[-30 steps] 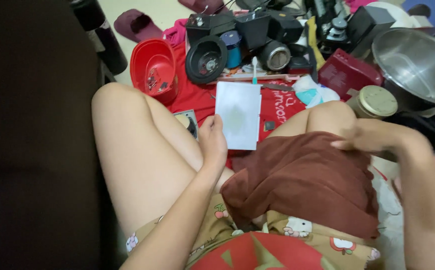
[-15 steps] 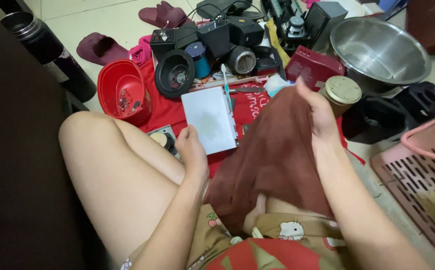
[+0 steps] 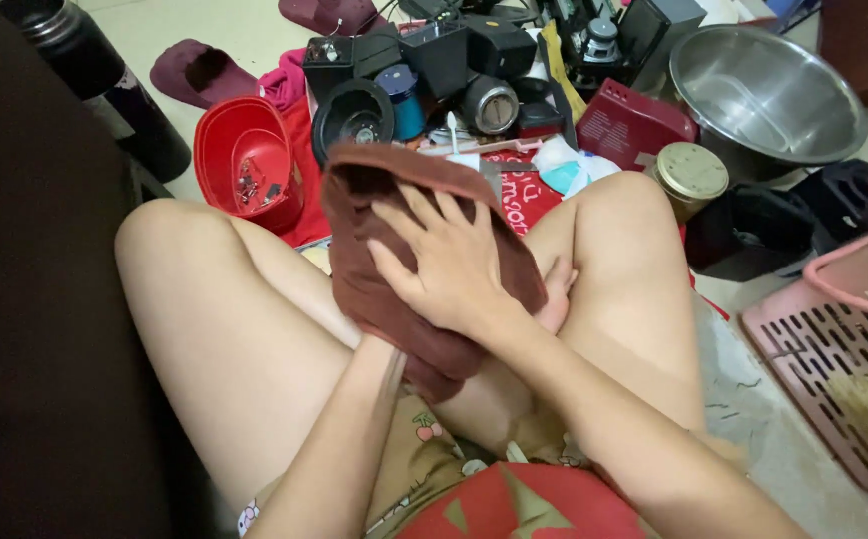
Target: The person sits on the floor and wipes a metal appliance housing with a brown cloth, then uses a screwdriver to unscrew and work on a round motor base component, placing removed screws into a red container.
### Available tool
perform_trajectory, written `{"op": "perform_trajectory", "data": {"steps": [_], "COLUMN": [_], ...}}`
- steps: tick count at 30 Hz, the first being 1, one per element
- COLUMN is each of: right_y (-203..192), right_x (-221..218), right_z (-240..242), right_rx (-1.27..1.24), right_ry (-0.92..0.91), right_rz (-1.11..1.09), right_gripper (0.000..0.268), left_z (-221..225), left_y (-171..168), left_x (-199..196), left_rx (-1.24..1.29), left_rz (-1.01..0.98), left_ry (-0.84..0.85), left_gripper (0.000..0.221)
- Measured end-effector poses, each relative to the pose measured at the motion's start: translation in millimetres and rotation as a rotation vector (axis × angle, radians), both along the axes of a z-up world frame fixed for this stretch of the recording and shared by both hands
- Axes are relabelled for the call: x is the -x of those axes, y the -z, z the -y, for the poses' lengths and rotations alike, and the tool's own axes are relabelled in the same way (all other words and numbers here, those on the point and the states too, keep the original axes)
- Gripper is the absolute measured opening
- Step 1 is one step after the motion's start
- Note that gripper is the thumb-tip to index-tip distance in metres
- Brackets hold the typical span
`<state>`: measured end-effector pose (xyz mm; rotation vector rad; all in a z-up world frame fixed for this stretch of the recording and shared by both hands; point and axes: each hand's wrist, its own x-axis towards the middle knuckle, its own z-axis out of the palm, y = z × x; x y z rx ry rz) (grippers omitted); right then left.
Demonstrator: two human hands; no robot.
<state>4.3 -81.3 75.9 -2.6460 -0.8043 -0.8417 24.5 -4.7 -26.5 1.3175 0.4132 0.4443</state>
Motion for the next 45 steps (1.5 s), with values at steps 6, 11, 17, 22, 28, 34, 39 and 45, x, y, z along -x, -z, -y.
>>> {"op": "perform_trajectory", "data": {"steps": [6,11,17,22,28,34,39,45], "right_y": [2.3,35.4,25.1,-29.1,-56.5,29.7,34.8,39.3], "right_x": [-31.5,-73.5,-127.6,-71.8,-30.3,-100.7,-54.2,-60.9], "right_z": [-10.4,-12.2,28.0,61.8,63.9,64.5,64.3,101.4], "right_rx": [0.028,0.077,-0.113,-0.563,-1.239,-0.440,-0.867,-1.466], "right_ry": [0.048,0.230,0.377,0.245,-0.005,-0.062,0.112,-0.132], "right_rz": [0.214,0.112,-0.808,-0.988,-1.157,-1.108,-0.913,-1.021], "right_gripper": [0.029,0.026,0.053,0.040,0.026,0.019,0.049,0.006], "left_z": [-11.1,-13.0,-9.0,-9.8,-5.3,-15.0,-14.6,-6.4], "left_y": [11.1,30.3,12.5,-13.0,-11.1,-5.3,-5.2,-73.7], "left_x": [-11.1,-1.2,21.4,34.9,29.1,31.3,26.0,36.7], "left_rx": [-0.027,-0.080,-0.124,-0.156,-0.240,-0.367,-0.488,-0.508], "left_rz": [0.032,0.035,0.085,0.109,0.183,0.257,0.337,0.393], "left_ry": [0.010,0.031,0.077,0.173,0.094,-0.023,-0.125,-0.140], "left_gripper": [0.016,0.016,0.015,0.015,0.013,0.020,0.030,0.020]}}
